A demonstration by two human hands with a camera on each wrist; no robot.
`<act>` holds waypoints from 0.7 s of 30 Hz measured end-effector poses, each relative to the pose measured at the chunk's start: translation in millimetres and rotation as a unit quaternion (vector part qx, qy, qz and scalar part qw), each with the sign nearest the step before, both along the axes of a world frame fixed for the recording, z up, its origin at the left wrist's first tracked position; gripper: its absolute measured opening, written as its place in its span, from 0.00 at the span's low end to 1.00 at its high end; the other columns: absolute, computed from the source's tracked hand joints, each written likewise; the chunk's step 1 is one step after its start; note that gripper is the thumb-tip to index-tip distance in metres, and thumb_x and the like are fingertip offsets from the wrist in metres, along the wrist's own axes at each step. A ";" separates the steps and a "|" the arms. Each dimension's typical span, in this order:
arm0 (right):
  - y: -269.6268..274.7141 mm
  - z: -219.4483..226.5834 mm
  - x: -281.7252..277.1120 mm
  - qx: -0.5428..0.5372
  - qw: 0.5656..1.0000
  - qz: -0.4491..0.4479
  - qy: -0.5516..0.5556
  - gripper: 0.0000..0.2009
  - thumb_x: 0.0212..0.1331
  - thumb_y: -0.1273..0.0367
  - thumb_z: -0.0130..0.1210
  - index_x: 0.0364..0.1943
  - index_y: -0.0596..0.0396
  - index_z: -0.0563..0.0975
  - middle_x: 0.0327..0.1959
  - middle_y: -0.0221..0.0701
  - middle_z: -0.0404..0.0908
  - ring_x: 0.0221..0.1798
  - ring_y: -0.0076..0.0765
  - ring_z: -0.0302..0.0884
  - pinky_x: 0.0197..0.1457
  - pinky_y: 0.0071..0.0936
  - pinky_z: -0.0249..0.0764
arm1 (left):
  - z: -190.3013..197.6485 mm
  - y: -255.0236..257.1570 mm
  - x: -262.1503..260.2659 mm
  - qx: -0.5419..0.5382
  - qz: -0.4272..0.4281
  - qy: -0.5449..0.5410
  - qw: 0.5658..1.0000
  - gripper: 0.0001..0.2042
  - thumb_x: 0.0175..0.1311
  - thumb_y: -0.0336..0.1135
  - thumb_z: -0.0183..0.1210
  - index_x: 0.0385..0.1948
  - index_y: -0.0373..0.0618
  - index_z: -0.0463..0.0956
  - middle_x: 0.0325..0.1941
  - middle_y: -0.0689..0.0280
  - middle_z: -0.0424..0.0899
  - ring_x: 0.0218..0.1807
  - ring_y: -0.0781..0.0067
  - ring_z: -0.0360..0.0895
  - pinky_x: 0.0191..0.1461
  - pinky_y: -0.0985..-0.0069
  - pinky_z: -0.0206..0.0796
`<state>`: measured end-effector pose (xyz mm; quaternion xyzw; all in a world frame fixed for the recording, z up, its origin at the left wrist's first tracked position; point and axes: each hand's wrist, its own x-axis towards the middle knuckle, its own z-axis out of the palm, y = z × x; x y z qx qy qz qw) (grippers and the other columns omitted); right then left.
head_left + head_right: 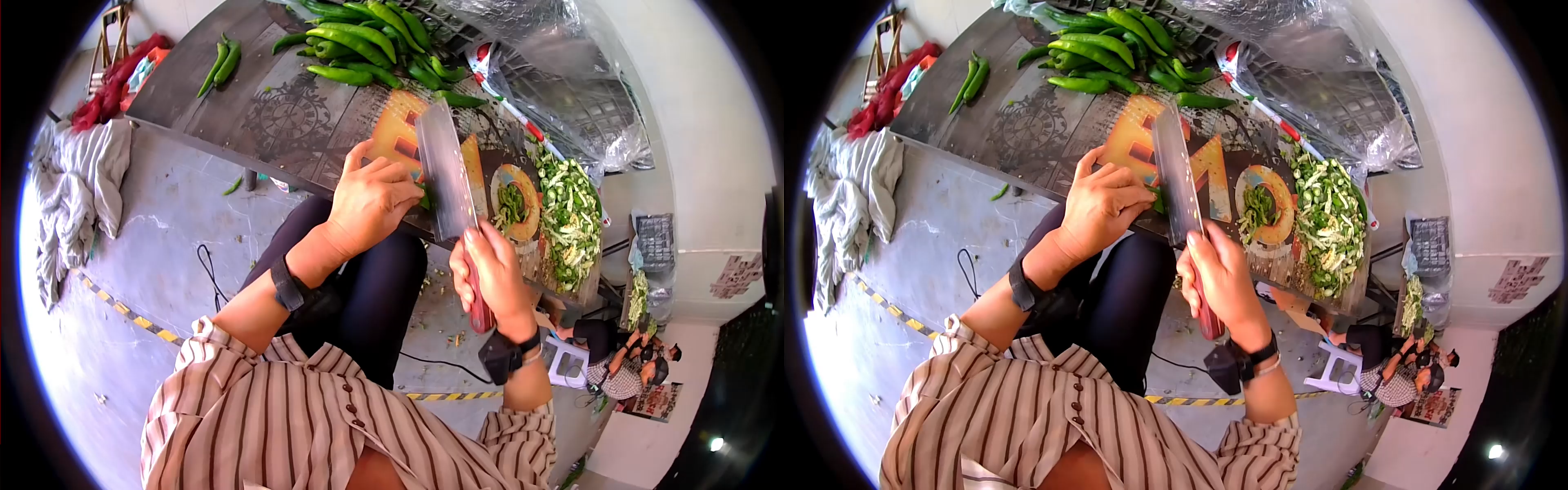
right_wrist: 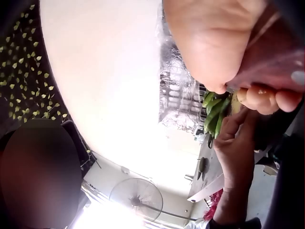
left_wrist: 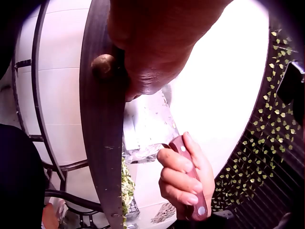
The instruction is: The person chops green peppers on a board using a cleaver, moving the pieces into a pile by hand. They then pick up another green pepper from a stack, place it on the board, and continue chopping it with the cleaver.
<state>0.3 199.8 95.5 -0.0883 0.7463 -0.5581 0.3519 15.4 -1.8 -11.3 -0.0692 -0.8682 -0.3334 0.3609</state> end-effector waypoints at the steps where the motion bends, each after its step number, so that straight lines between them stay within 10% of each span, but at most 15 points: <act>1: 3.4 -0.1 3.3 0.006 1.000 0.003 -0.002 0.13 0.75 0.59 0.41 0.42 0.55 0.67 0.22 0.27 0.69 0.13 0.19 0.66 0.14 0.20 0.67 | -0.2 0.8 0.1 0.003 -0.005 -0.004 1.000 0.05 0.49 0.33 0.69 0.28 0.55 0.84 0.30 0.76 0.79 0.38 0.73 0.78 0.69 0.57 0.55; 14: 12.7 12.8 1.3 -0.069 0.990 -0.115 0.041 0.12 0.74 0.61 0.43 0.38 0.55 0.66 0.22 0.27 0.68 0.13 0.20 0.65 0.13 0.20 0.66 | -3.1 -1.0 0.4 -0.004 -0.042 0.005 0.999 0.06 0.51 0.31 0.67 0.30 0.55 0.84 0.32 0.77 0.79 0.41 0.73 0.77 0.74 0.56 0.51; 21: 16.4 16.2 22.5 -0.317 0.929 -0.148 0.123 0.18 0.69 0.58 0.49 0.29 0.57 0.63 0.19 0.29 0.64 0.10 0.23 0.61 0.10 0.23 0.64 | 0.7 -4.8 2.6 0.006 -0.048 -0.036 0.998 0.13 0.50 0.33 0.68 0.39 0.55 0.81 0.37 0.74 0.79 0.46 0.71 0.76 0.76 0.54 0.49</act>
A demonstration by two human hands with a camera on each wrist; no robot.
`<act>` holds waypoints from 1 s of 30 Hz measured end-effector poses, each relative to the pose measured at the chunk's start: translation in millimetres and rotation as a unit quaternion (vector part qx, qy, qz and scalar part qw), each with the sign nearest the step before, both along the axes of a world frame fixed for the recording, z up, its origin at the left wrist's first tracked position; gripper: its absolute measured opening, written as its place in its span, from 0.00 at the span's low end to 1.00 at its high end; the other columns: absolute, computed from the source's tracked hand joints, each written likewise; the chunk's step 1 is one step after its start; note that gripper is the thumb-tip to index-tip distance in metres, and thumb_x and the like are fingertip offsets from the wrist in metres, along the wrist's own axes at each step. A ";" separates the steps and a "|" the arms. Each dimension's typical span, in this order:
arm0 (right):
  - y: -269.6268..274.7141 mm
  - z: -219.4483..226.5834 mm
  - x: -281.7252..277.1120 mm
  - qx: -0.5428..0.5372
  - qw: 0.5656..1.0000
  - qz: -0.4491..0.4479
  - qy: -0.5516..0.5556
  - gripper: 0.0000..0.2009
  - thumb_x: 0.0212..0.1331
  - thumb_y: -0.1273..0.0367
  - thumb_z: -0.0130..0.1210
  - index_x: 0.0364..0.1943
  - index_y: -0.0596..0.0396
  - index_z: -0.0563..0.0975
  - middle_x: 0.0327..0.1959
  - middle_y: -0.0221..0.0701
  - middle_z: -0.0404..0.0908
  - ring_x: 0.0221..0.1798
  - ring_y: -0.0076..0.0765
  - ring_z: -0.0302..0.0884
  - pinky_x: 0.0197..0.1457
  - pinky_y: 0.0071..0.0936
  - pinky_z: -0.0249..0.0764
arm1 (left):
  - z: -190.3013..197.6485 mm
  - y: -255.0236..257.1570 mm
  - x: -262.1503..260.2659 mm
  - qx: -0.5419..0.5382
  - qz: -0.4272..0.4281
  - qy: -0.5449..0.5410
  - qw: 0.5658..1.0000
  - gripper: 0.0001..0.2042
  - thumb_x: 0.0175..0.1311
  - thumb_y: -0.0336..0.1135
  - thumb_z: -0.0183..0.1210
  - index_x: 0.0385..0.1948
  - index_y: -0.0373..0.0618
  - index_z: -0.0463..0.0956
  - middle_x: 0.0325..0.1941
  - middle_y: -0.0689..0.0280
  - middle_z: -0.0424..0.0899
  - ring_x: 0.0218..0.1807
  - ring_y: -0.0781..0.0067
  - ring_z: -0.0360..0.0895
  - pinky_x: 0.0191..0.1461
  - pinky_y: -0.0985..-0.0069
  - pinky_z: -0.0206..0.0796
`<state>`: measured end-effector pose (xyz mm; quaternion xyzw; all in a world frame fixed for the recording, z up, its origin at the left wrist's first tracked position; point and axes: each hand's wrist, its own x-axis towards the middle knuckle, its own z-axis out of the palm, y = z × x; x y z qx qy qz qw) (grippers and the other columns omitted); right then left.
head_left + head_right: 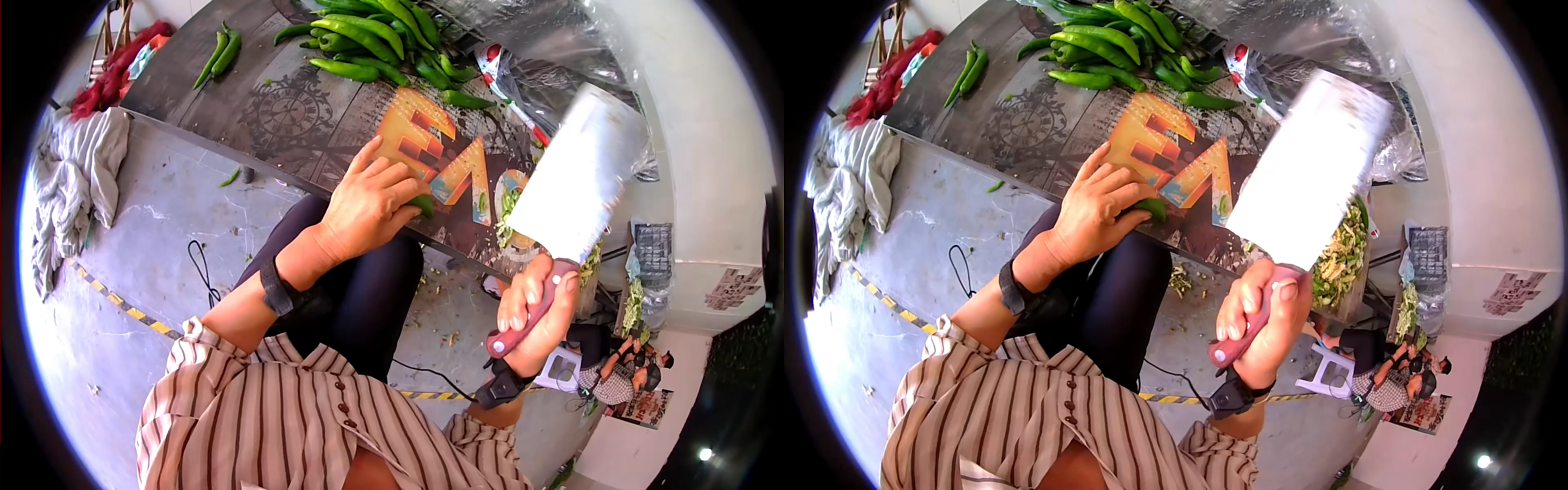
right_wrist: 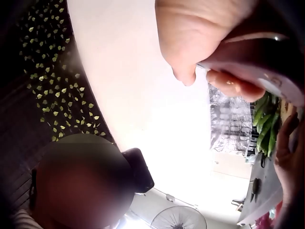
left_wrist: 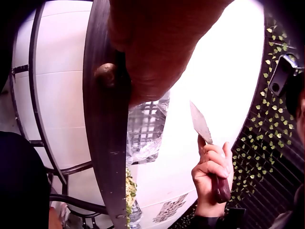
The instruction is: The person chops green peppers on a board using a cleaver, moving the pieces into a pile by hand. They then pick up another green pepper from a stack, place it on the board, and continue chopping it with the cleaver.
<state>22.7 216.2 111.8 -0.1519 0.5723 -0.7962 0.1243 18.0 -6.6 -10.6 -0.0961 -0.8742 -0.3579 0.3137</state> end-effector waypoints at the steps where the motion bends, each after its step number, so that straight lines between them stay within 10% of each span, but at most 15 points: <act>1: -3.1 1.3 1.8 0.014 0.999 -0.030 0.002 0.17 0.70 0.59 0.49 0.29 0.57 0.63 0.19 0.29 0.64 0.10 0.23 0.61 0.10 0.23 0.64 | 0.3 -0.1 -0.3 0.001 -0.001 0.001 1.000 0.13 0.50 0.33 0.68 0.39 0.55 0.81 0.37 0.73 0.78 0.46 0.70 0.76 0.76 0.54 0.49; 8: 9.6 -3.2 -2.4 0.068 0.991 -0.035 -0.111 0.12 0.69 0.64 0.46 0.31 0.56 0.64 0.20 0.28 0.66 0.11 0.22 0.62 0.11 0.24 0.64 | -0.8 -3.4 0.9 -0.008 -0.011 0.004 1.000 0.10 0.50 0.32 0.67 0.36 0.54 0.81 0.35 0.72 0.77 0.46 0.70 0.76 0.76 0.53 0.49; 12: 15.8 21.4 9.0 -0.066 0.993 -0.072 0.061 0.16 0.70 0.58 0.48 0.30 0.54 0.64 0.19 0.28 0.67 0.14 0.22 0.66 0.10 0.23 0.65 | -1.7 -0.6 0.9 -0.004 -0.011 0.015 1.000 0.08 0.51 0.31 0.67 0.34 0.54 0.81 0.34 0.73 0.77 0.44 0.70 0.76 0.76 0.53 0.50; 17: 10.5 16.1 5.5 0.145 0.974 -0.160 0.076 0.08 0.72 0.66 0.46 0.42 0.57 0.68 0.26 0.29 0.67 0.19 0.26 0.64 0.23 0.30 0.70 | -1.8 0.3 -1.0 0.007 -0.001 0.026 1.000 0.08 0.51 0.31 0.66 0.33 0.54 0.81 0.33 0.73 0.76 0.44 0.70 0.76 0.75 0.54 0.51; 24: 12.5 8.6 -6.3 0.466 0.882 0.022 0.070 0.06 0.70 0.70 0.50 0.40 0.59 0.70 0.21 0.24 0.70 0.16 0.15 0.64 0.20 0.18 0.62 | -4.4 -0.3 -1.4 -0.004 -0.005 0.040 0.999 0.06 0.49 0.29 0.66 0.29 0.54 0.81 0.32 0.74 0.75 0.42 0.72 0.75 0.76 0.55 0.51; 30: -0.1 22.5 -11.9 0.598 0.787 0.074 0.134 0.23 0.67 0.72 0.51 0.65 0.58 0.64 0.39 0.46 0.81 0.39 0.49 0.80 0.45 0.36 0.74 | -3.7 0.1 -1.1 0.008 -0.006 0.047 0.999 0.06 0.47 0.29 0.66 0.26 0.54 0.80 0.31 0.74 0.74 0.41 0.71 0.75 0.75 0.55 0.52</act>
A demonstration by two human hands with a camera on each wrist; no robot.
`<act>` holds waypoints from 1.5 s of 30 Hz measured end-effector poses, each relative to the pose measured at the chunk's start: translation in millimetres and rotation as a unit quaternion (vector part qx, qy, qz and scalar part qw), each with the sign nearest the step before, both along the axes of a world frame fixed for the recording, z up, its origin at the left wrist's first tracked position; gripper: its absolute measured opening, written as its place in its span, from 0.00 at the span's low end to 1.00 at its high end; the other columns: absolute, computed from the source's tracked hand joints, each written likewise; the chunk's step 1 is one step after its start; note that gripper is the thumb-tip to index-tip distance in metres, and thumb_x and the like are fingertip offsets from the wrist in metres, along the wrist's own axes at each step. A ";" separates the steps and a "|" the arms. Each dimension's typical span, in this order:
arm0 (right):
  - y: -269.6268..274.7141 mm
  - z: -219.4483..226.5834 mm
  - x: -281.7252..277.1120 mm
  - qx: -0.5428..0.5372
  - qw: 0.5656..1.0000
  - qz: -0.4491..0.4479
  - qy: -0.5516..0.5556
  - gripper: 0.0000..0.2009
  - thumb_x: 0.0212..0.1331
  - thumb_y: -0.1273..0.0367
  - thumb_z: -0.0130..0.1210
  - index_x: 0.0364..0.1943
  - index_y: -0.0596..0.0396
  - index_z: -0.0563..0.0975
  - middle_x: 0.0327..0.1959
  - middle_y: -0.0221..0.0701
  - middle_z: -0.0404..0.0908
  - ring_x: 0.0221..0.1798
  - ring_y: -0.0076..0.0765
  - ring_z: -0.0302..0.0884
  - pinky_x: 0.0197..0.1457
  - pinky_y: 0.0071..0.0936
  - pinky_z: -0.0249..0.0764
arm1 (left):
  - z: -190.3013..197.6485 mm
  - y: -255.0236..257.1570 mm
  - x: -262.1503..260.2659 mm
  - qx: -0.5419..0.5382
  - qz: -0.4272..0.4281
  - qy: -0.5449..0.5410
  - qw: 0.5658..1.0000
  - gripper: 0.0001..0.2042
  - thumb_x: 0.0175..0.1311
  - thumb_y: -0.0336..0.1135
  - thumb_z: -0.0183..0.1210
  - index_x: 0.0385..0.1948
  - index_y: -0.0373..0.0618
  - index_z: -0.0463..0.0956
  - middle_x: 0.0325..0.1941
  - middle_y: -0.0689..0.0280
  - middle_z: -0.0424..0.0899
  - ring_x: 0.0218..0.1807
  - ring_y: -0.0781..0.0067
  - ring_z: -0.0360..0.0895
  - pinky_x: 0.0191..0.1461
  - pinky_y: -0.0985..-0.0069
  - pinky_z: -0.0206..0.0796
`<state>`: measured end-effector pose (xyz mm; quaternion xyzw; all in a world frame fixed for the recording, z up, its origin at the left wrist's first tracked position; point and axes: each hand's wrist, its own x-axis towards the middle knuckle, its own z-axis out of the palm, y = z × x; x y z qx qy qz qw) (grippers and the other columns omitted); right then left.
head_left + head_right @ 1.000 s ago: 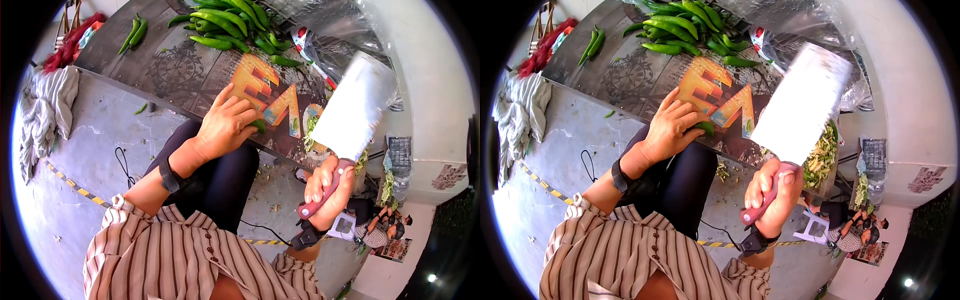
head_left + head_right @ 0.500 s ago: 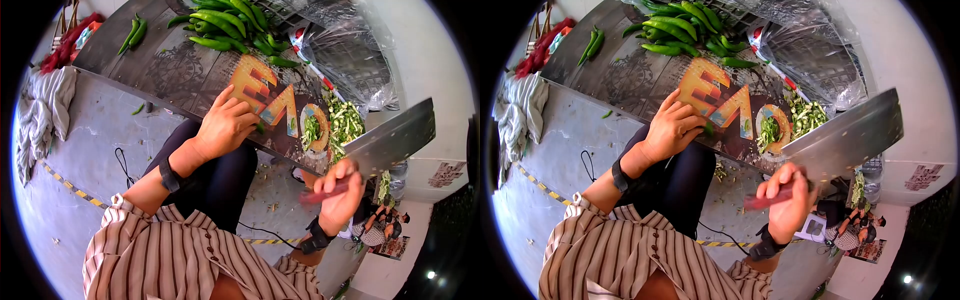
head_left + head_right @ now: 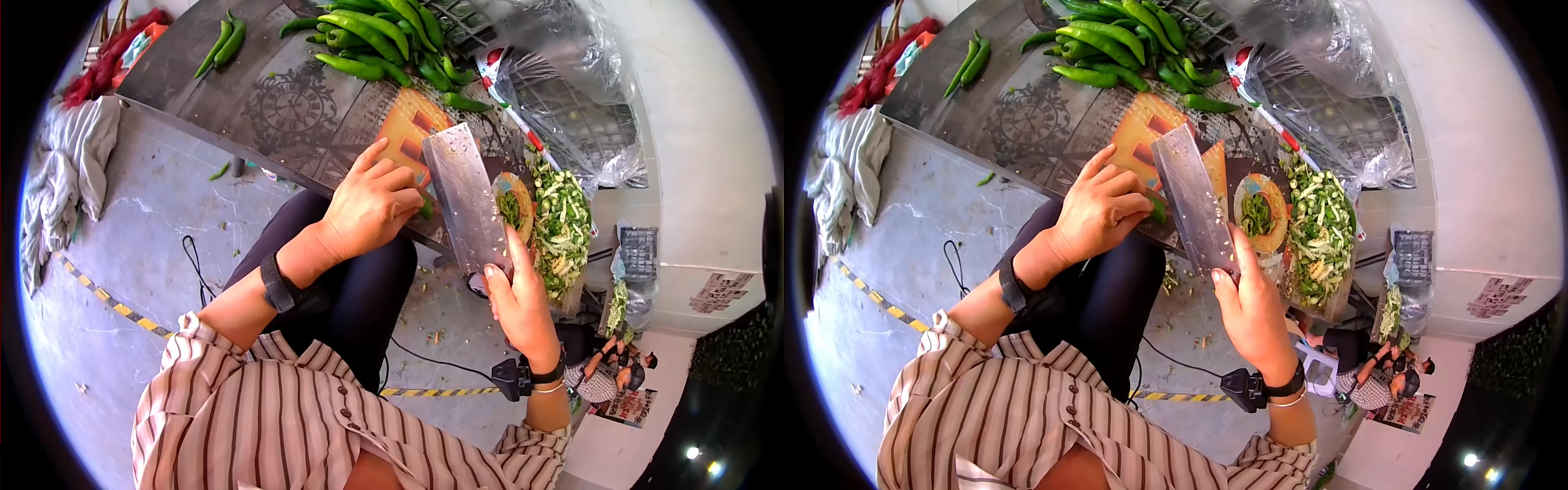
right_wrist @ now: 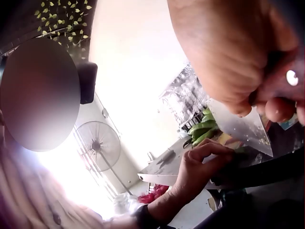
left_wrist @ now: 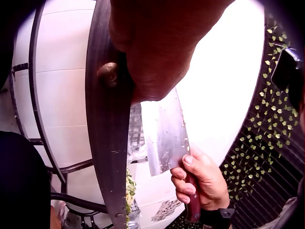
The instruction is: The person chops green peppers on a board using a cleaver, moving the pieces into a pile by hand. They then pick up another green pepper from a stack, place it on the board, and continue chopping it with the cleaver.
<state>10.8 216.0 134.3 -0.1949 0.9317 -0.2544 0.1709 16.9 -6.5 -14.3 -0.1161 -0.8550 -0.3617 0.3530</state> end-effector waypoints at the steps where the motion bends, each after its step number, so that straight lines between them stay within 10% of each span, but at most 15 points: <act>1: -1.8 0.7 -0.7 0.008 1.000 0.014 0.009 0.25 0.67 0.72 0.51 0.67 0.57 0.62 0.40 0.47 0.81 0.39 0.49 0.81 0.45 0.37 0.74 | -0.1 0.0 0.0 0.000 0.003 0.003 1.000 0.06 0.47 0.29 0.66 0.26 0.54 0.80 0.30 0.74 0.74 0.41 0.71 0.75 0.75 0.55 0.53; 6: -5.3 -1.1 -4.1 -0.001 1.000 0.006 -0.013 0.22 0.67 0.72 0.51 0.65 0.57 0.65 0.34 0.40 0.82 0.32 0.38 0.81 0.38 0.31 0.75 | 0.1 1.0 -0.6 0.007 0.002 0.011 1.000 0.06 0.46 0.29 0.66 0.25 0.53 0.79 0.30 0.73 0.73 0.40 0.71 0.75 0.74 0.56 0.54; 9: -5.4 -13.8 -5.2 -0.185 0.980 -0.052 -0.056 0.06 0.68 0.74 0.52 0.45 0.60 0.73 0.24 0.24 0.73 0.21 0.13 0.69 0.24 0.16 0.68 | 0.7 0.4 -0.2 0.005 0.007 0.009 1.000 0.06 0.46 0.29 0.66 0.25 0.53 0.79 0.29 0.74 0.72 0.39 0.71 0.74 0.73 0.57 0.55; 14: -14.2 -17.7 -9.1 -0.331 0.941 -0.075 -0.012 0.05 0.67 0.76 0.50 0.43 0.63 0.69 0.23 0.27 0.73 0.20 0.18 0.70 0.24 0.22 0.73 | 1.0 0.8 0.5 0.001 0.012 0.007 1.000 0.06 0.46 0.29 0.66 0.25 0.54 0.79 0.28 0.74 0.71 0.37 0.71 0.73 0.73 0.58 0.56; 27: -38.1 -27.1 -21.9 -0.108 0.990 -0.044 -0.084 0.08 0.69 0.70 0.49 0.43 0.61 0.68 0.17 0.26 0.70 0.14 0.20 0.67 0.17 0.23 0.65 | 2.2 2.3 -0.1 -0.002 0.012 -0.010 1.000 0.06 0.46 0.30 0.66 0.25 0.53 0.78 0.30 0.73 0.73 0.39 0.72 0.74 0.73 0.58 0.56; 45: -47.3 -29.5 -36.0 -0.084 0.990 -0.023 -0.114 0.07 0.68 0.70 0.48 0.41 0.61 0.67 0.14 0.28 0.71 0.12 0.22 0.68 0.15 0.24 0.66 | 3.2 2.1 0.5 0.001 0.014 -0.015 1.000 0.07 0.45 0.30 0.66 0.24 0.54 0.78 0.30 0.74 0.73 0.39 0.73 0.75 0.72 0.59 0.57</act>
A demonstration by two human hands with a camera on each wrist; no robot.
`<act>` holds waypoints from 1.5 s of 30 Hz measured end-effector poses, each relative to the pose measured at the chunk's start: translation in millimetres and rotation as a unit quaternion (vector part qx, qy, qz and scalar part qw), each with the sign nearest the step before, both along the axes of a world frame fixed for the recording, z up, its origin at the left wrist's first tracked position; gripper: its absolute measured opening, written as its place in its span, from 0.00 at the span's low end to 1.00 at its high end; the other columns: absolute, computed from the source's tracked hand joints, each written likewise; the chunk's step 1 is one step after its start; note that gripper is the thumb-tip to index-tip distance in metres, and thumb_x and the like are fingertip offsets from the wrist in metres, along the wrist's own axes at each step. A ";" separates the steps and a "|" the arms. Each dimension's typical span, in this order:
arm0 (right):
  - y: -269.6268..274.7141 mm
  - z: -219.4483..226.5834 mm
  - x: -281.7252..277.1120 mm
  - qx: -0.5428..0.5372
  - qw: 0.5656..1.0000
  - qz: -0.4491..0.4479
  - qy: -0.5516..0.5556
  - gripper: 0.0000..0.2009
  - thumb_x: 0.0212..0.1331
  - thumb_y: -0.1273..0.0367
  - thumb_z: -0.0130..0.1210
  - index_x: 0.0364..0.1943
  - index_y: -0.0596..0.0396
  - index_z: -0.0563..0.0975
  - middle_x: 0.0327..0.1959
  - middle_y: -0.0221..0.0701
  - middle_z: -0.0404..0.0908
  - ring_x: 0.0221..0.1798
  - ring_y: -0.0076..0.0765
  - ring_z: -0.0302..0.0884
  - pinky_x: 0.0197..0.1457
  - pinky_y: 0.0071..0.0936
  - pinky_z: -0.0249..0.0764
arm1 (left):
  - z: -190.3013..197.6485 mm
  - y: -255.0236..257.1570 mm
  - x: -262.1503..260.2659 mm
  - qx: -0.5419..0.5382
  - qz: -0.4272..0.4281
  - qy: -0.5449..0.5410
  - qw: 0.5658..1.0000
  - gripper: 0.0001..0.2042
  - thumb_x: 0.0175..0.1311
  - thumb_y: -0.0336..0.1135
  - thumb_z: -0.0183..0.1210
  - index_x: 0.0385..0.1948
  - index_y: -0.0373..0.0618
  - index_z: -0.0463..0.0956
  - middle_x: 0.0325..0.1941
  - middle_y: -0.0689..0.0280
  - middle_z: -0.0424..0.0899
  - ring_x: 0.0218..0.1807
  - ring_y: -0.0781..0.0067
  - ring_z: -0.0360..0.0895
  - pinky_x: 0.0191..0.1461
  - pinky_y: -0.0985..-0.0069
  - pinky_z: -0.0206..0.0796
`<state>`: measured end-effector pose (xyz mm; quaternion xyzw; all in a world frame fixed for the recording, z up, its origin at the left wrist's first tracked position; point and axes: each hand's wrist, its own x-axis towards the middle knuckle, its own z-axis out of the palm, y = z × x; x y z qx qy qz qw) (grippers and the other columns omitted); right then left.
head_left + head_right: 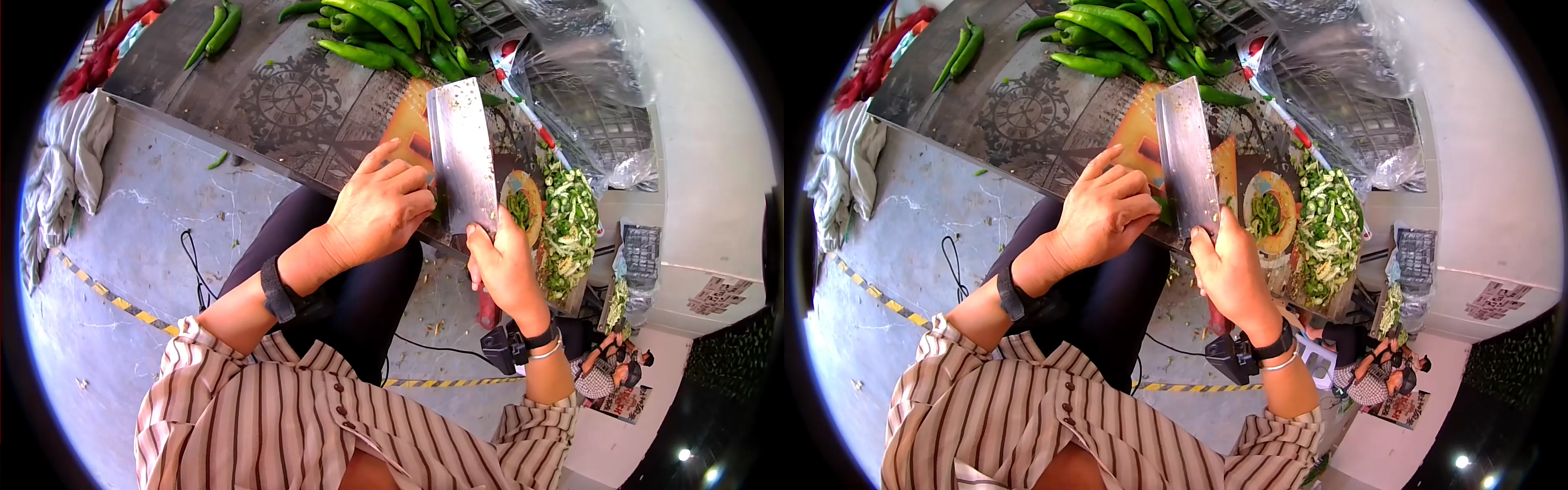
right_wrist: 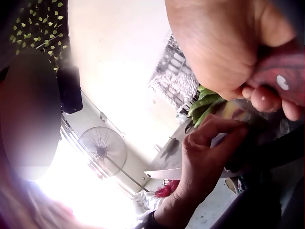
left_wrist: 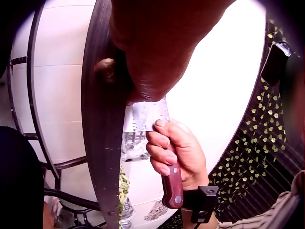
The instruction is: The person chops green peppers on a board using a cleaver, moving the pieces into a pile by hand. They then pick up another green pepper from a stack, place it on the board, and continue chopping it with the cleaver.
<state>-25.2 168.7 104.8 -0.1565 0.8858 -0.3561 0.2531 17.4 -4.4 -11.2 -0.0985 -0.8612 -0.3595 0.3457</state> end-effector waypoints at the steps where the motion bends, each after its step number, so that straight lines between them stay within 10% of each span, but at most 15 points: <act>1: -0.2 0.9 -1.9 0.010 1.000 0.009 -0.002 0.08 0.68 0.70 0.48 0.41 0.62 0.67 0.14 0.28 0.70 0.12 0.22 0.68 0.15 0.24 0.66 | 0.0 0.2 0.0 0.003 0.000 0.000 1.000 0.07 0.44 0.29 0.66 0.24 0.54 0.78 0.29 0.74 0.73 0.39 0.73 0.76 0.72 0.59 0.57; 21: -19.2 17.3 -16.3 0.085 0.995 0.032 -0.037 0.06 0.67 0.72 0.49 0.39 0.62 0.69 0.14 0.30 0.71 0.11 0.24 0.68 0.14 0.27 0.66 | -1.5 -0.7 -0.6 0.029 -0.013 0.011 0.999 0.08 0.42 0.27 0.67 0.24 0.54 0.79 0.27 0.75 0.73 0.37 0.75 0.76 0.73 0.57 0.57; 30: -9.7 1.8 -15.9 0.106 0.988 0.082 0.083 0.07 0.62 0.74 0.52 0.35 0.66 0.70 0.21 0.50 0.75 0.24 0.59 0.74 0.28 0.41 0.68 | -1.1 -1.6 -1.8 0.036 -0.018 0.013 0.999 0.09 0.42 0.26 0.67 0.24 0.53 0.79 0.26 0.75 0.73 0.36 0.75 0.77 0.72 0.57 0.58; 45: -14.0 1.2 -21.7 0.110 0.984 0.104 0.089 0.10 0.62 0.72 0.51 0.37 0.69 0.70 0.22 0.53 0.76 0.27 0.62 0.75 0.32 0.47 0.69 | -2.4 -0.5 -3.1 0.016 -0.016 0.025 0.999 0.07 0.43 0.27 0.68 0.25 0.53 0.81 0.26 0.73 0.74 0.36 0.73 0.77 0.72 0.56 0.57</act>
